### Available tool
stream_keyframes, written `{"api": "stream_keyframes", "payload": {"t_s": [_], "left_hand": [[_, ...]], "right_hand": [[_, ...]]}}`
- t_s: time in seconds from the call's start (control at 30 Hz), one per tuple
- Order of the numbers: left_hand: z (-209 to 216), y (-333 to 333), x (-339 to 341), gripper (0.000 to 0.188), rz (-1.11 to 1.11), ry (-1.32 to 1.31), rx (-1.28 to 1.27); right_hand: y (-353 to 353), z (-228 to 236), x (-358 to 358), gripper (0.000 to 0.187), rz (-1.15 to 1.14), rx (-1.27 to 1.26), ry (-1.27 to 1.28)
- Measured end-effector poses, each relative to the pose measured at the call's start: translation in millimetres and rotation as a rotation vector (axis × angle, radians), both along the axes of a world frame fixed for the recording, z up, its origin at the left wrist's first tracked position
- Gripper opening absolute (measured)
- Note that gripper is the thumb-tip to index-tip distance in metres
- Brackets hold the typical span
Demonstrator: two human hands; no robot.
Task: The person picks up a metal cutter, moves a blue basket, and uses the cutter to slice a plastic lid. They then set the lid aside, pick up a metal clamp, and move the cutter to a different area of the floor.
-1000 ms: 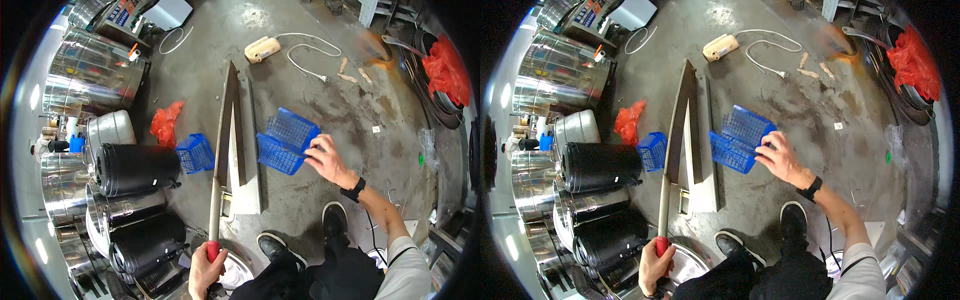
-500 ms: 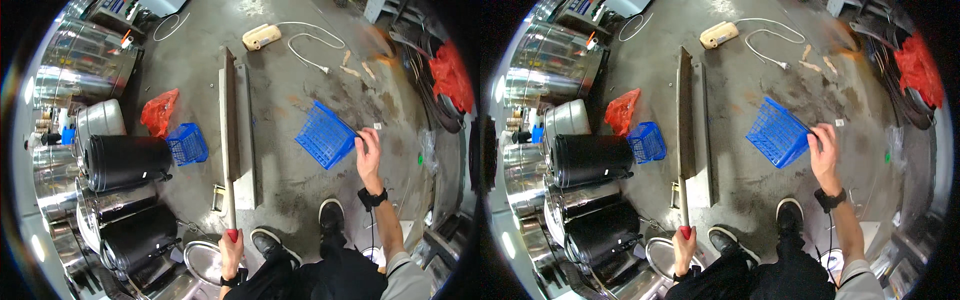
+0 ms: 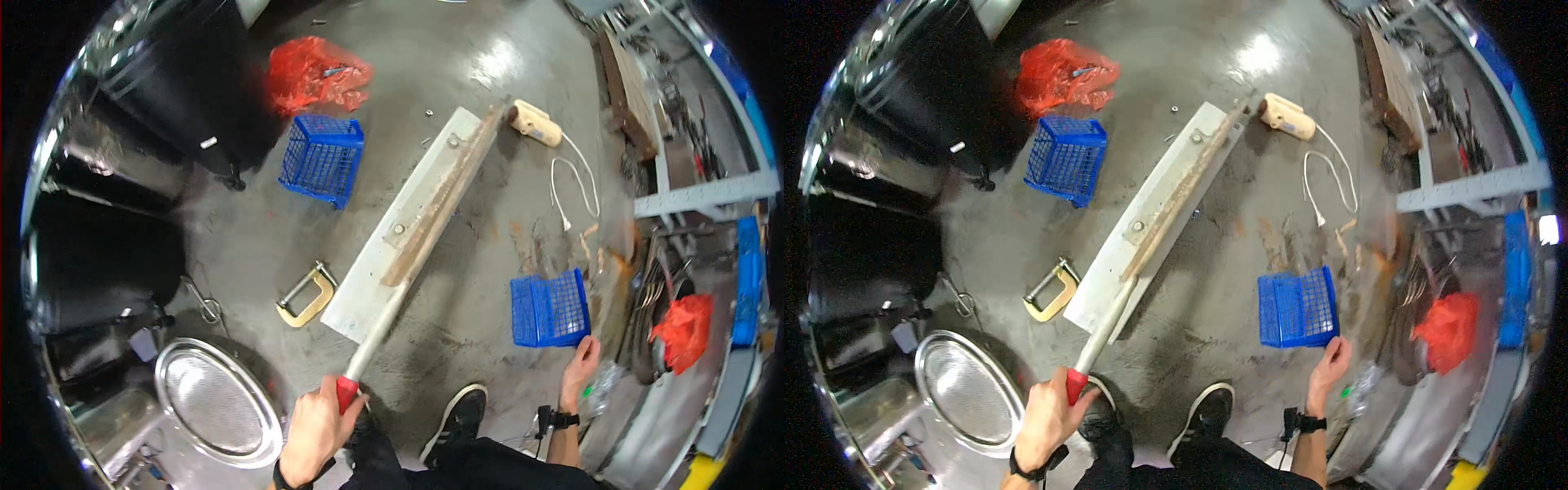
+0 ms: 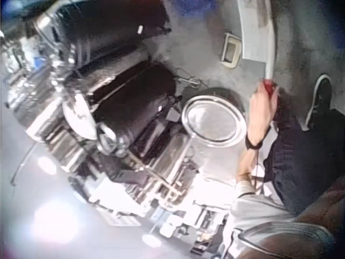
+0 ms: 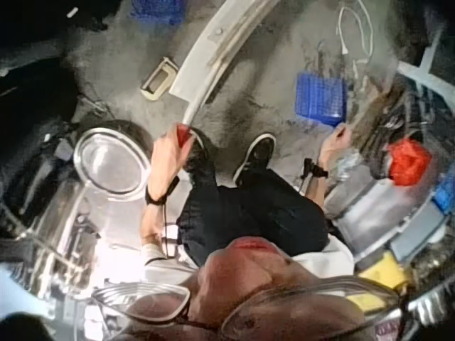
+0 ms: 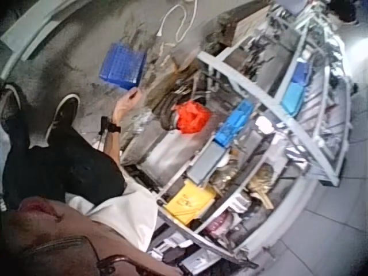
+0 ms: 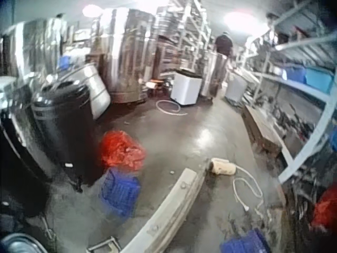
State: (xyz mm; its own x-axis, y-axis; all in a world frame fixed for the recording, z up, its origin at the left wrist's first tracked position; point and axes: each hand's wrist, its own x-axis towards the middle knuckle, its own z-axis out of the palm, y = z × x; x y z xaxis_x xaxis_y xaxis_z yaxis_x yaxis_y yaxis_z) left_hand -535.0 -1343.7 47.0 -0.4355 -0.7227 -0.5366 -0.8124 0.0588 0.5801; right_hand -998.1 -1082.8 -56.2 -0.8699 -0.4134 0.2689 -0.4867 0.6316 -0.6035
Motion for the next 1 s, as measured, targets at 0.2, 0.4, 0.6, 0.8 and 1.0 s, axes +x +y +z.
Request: {"api": "stream_keyframes", "payload": {"t_s": [0.2,0.4,0.6,0.8,1.0], "left_hand": [[14.0,-21.9,10.5,0.057,0.057,0.167,0.233],[-50.7,-18.1,15.6,0.048,0.181,0.241,0.394],[-62.7,-14.2,16.6,0.046,0.19,0.265,0.308],[-14.8,-23.8,12.4,0.042,0.162,0.236,0.28],[32.0,-24.3,18.1,0.038,0.112,0.402,0.246]], "right_hand": [[-8.6,14.2,-3.0,0.034,0.027,0.02,-0.096],[-35.3,19.9,9.3,0.035,0.039,0.067,-0.131],[-60.5,18.7,31.4,0.034,0.072,0.134,-0.153],[-68.7,28.7,35.8,0.035,0.083,0.126,-0.118],[-40.4,15.5,4.4,0.033,0.108,0.184,0.032]]}}
